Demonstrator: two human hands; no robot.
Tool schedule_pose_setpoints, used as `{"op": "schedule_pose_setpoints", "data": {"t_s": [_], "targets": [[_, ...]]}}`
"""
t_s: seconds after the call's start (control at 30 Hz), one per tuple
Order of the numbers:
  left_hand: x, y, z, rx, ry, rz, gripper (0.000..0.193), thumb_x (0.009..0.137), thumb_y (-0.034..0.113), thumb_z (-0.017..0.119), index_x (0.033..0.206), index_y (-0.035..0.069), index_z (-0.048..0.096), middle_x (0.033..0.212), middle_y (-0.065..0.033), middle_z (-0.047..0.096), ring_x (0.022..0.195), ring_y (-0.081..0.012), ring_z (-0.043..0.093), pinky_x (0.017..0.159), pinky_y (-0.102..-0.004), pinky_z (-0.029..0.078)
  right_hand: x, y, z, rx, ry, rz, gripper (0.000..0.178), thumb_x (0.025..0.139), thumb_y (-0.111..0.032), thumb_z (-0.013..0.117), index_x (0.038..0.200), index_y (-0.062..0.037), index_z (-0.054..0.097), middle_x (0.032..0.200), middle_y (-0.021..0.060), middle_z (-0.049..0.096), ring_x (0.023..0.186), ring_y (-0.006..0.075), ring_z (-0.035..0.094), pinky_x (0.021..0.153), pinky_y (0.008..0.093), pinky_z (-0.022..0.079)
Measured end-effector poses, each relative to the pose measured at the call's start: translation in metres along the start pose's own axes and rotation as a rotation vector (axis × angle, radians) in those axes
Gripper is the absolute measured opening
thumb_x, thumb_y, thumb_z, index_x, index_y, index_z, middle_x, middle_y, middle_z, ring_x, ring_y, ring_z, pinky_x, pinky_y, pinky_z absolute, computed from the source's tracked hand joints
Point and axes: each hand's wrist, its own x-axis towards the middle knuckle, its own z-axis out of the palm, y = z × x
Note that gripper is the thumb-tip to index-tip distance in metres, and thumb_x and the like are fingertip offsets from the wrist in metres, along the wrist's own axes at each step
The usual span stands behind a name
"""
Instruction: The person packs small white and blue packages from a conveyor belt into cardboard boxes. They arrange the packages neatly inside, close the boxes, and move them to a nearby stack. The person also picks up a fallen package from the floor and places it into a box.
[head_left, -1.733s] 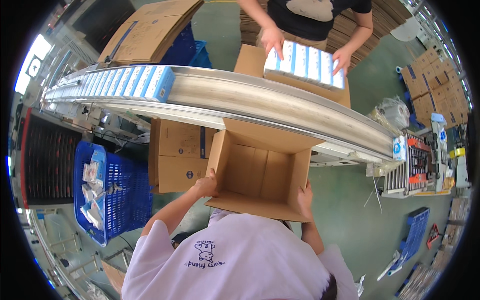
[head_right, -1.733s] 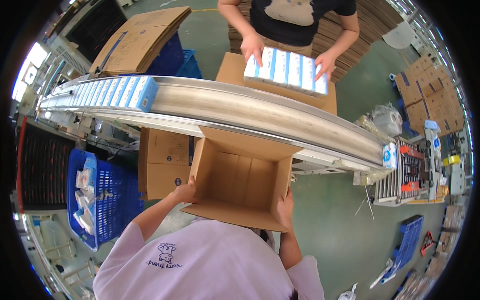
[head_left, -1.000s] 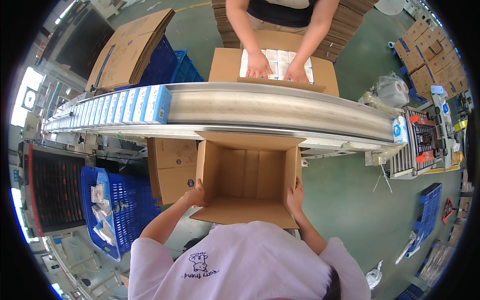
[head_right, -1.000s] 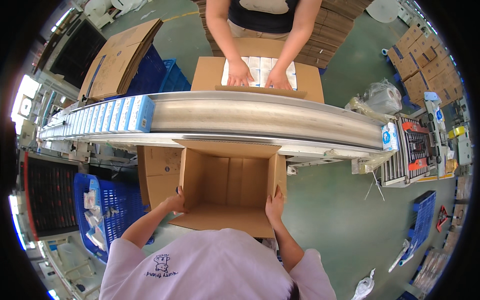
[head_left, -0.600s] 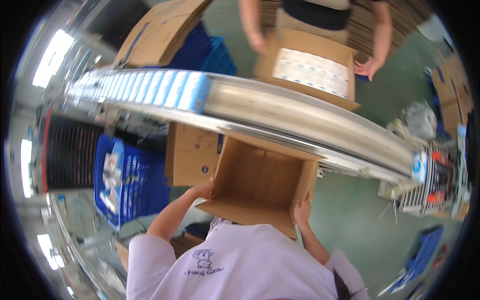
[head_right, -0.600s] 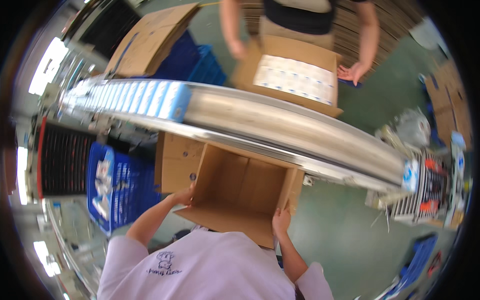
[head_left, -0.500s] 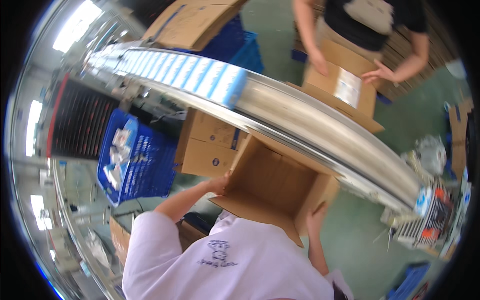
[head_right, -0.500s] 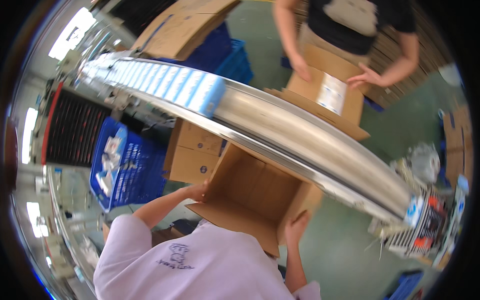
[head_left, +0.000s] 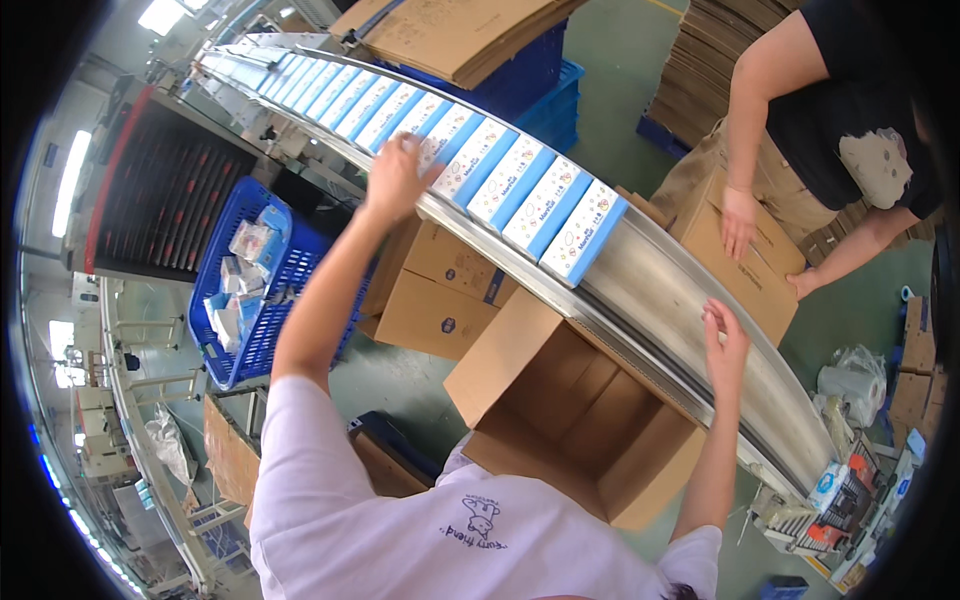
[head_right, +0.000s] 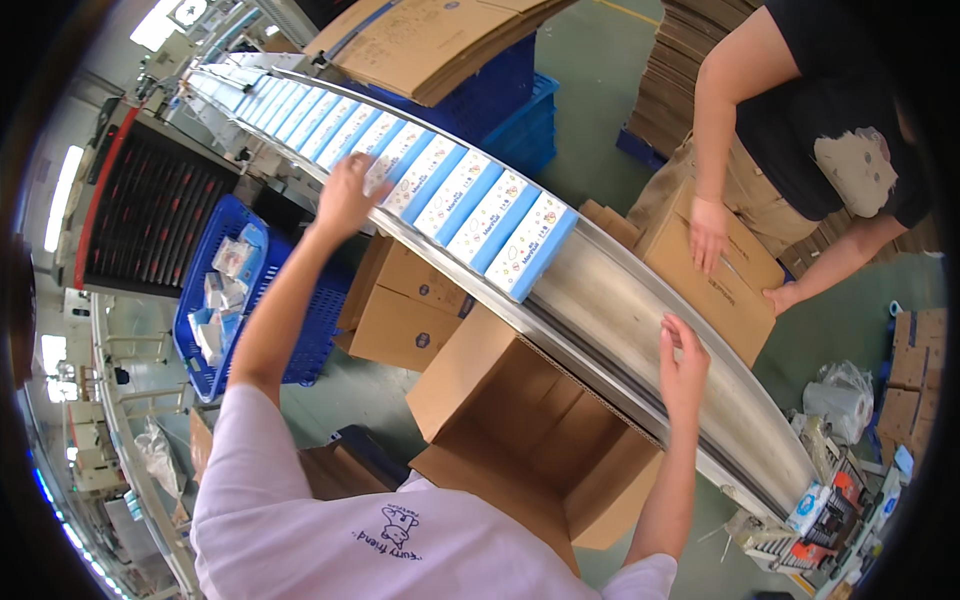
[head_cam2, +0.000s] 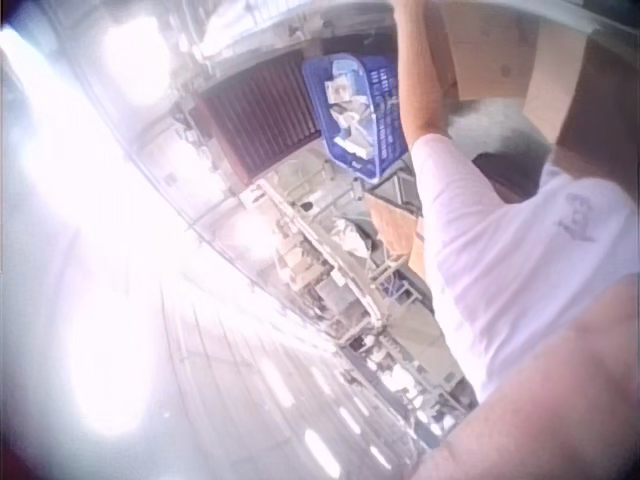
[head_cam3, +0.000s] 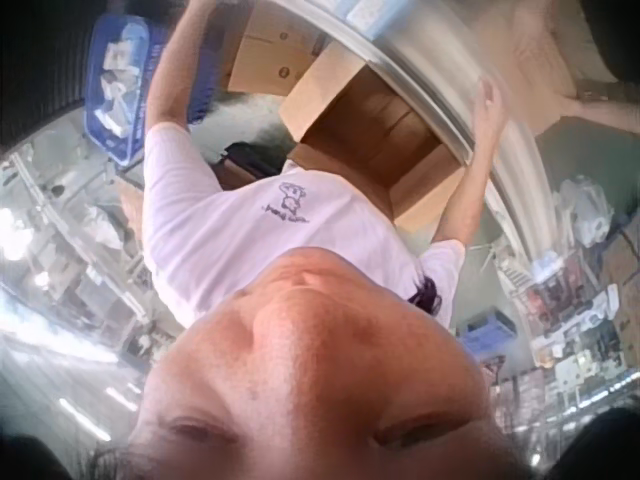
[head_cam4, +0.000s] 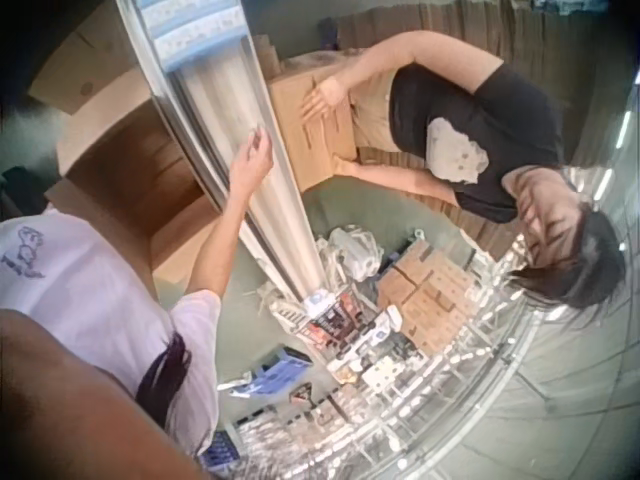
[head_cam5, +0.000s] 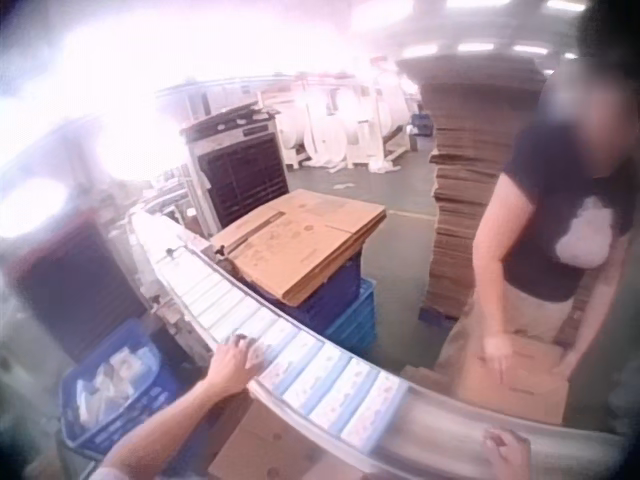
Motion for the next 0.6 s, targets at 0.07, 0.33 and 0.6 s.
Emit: {"op": "schedule_pose_setpoints", "data": {"t_s": [0.07, 0.33, 0.6], "targets": [[0.052, -0.032, 0.023, -0.082, -0.133, -0.178, 0.07, 0.074, 0.057, 0.06, 0.111, -0.002, 0.055, 0.105, -0.0201, 0.059, 0.1, -0.0321, 0.057, 0.084, -0.0376, 0.045, 0.0, 0.025, 0.031, -0.186, -0.08, 0.123, 0.027, 0.088, -0.02, 0.052, 0.11, -0.0059, 0.057, 0.082, 0.0126, 0.064, 0.075, 0.0241, 0.062, 0.071, 0.0316, 0.047], [0.034, 0.118, 0.048, -0.407, -0.57, -0.046, 0.102, 0.052, 0.076, 0.064, 0.103, -0.011, 0.051, 0.096, -0.0232, 0.062, 0.092, -0.0308, 0.061, 0.08, -0.0355, 0.048, 0.004, 0.03, 0.026, 0.166, 0.075, 0.366, 0.064, 0.085, -0.045, 0.054, 0.122, 0.0037, 0.036, 0.106, 0.0204, 0.058, 0.091, 0.0292, 0.06, 0.079, 0.0351, 0.046], [-0.011, 0.183, 0.035, -1.001, -0.618, -0.16, 0.078, 0.057, 0.051, 0.077, 0.112, 0.001, 0.053, 0.1, -0.0137, 0.064, 0.092, -0.0243, 0.063, 0.083, -0.0318, 0.047, -0.009, 0.017, -0.007, 0.222, 0.232, 0.492, 0.08, 0.068, -0.047, 0.072, 0.114, 0.0086, 0.037, 0.103, 0.0216, 0.059, 0.096, 0.0273, 0.059, 0.082, 0.0336, 0.046]]}}
